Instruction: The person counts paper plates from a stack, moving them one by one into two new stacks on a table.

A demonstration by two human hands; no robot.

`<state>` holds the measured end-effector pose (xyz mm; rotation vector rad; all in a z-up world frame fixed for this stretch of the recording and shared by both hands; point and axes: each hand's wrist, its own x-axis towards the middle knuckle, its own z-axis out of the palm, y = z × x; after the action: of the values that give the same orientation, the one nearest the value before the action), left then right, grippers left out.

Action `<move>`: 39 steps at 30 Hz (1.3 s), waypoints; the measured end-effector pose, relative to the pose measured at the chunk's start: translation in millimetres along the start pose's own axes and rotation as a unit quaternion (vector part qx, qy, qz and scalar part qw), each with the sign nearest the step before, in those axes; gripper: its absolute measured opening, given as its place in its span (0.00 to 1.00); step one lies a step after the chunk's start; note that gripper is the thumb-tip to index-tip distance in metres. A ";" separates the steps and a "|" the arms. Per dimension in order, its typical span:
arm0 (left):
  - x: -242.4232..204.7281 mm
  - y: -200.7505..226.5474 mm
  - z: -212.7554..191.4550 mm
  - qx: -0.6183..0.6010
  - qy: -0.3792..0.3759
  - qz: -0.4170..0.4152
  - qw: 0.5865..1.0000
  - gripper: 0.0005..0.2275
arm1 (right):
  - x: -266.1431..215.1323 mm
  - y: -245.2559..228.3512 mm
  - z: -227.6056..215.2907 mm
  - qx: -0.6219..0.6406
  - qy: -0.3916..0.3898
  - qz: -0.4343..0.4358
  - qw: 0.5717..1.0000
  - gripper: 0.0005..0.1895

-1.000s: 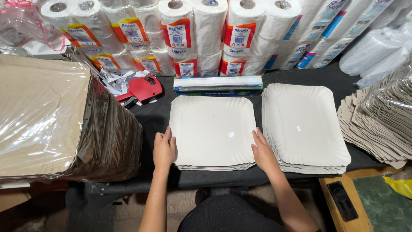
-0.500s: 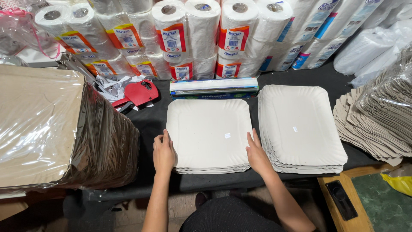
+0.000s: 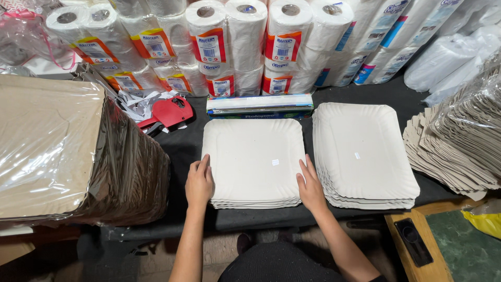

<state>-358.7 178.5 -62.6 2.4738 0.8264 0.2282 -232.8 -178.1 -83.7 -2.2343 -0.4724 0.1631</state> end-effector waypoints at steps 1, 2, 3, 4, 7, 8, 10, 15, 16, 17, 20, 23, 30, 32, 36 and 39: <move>-6.5 3.5 -6.2 0.000 -0.002 0.000 1.000 0.21 | -3.6 1.7 3.1 0.000 0.000 0.002 1.000 0.30; -10.1 9.0 -12.1 -0.051 -0.036 -0.018 0.998 0.27 | -4.5 3.3 4.7 0.025 0.006 0.013 1.000 0.31; -13.8 14.6 -18.4 -0.102 -0.071 -0.037 0.992 0.35 | -5.5 4.7 6.2 0.049 0.012 0.024 0.998 0.31; -18.4 17.9 -20.7 -0.103 -0.071 -0.035 0.992 0.35 | -7.3 4.6 8.8 0.049 0.014 0.024 0.998 0.31; -24.8 21.6 -22.8 -0.128 -0.108 -0.064 0.984 0.45 | -9.6 1.3 15.7 0.090 0.033 0.067 0.993 0.35; -24.0 18.4 -19.5 -0.128 -0.103 -0.068 0.984 0.43 | -9.9 -1.2 17.0 0.093 0.046 0.073 0.992 0.36; -21.4 12.9 -15.6 -0.127 -0.099 -0.072 0.984 0.42 | -11.0 -9.2 19.0 0.095 0.059 0.079 0.991 0.37; -18.4 10.9 -15.0 -0.171 -0.087 -0.072 0.979 0.41 | -11.3 -19.4 20.0 0.097 0.061 0.085 0.990 0.35; -18.2 11.0 -16.1 -0.170 -0.087 -0.073 0.979 0.41 | -11.7 -17.6 19.1 0.097 0.060 0.085 0.990 0.35; -18.1 10.9 -17.2 -0.186 -0.083 -0.072 0.976 0.41 | -12.1 -15.8 18.3 0.111 0.057 0.085 0.989 0.36; -19.2 12.5 -26.9 -0.244 -0.077 -0.084 0.963 0.42 | -10.5 -5.2 18.9 0.154 0.056 0.084 0.983 0.38; -25.2 17.5 -37.9 -0.310 -0.081 -0.106 0.941 0.43 | -6.4 6.9 23.5 0.211 0.059 0.077 0.973 0.38; -25.0 -26.2 5.2 -0.466 -0.059 -0.029 0.882 0.37 | -10.5 18.2 26.6 0.346 0.059 0.061 0.934 0.33; -29.1 -24.1 12.8 -0.495 -0.044 -0.030 0.867 0.35 | -10.3 19.2 32.5 0.360 0.063 0.049 0.929 0.33; -30.4 -22.8 23.3 -0.546 -0.019 -0.036 0.837 0.36 | -11.7 21.0 38.6 0.378 0.068 0.030 0.923 0.34; -31.3 -19.1 17.9 -0.553 -0.012 -0.052 0.831 0.37 | -12.8 17.8 41.2 0.351 0.067 0.019 0.934 0.34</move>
<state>-387.9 165.1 -87.7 1.3239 0.5528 0.4714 -250.8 -164.2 -124.5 -1.5379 -0.2401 0.1651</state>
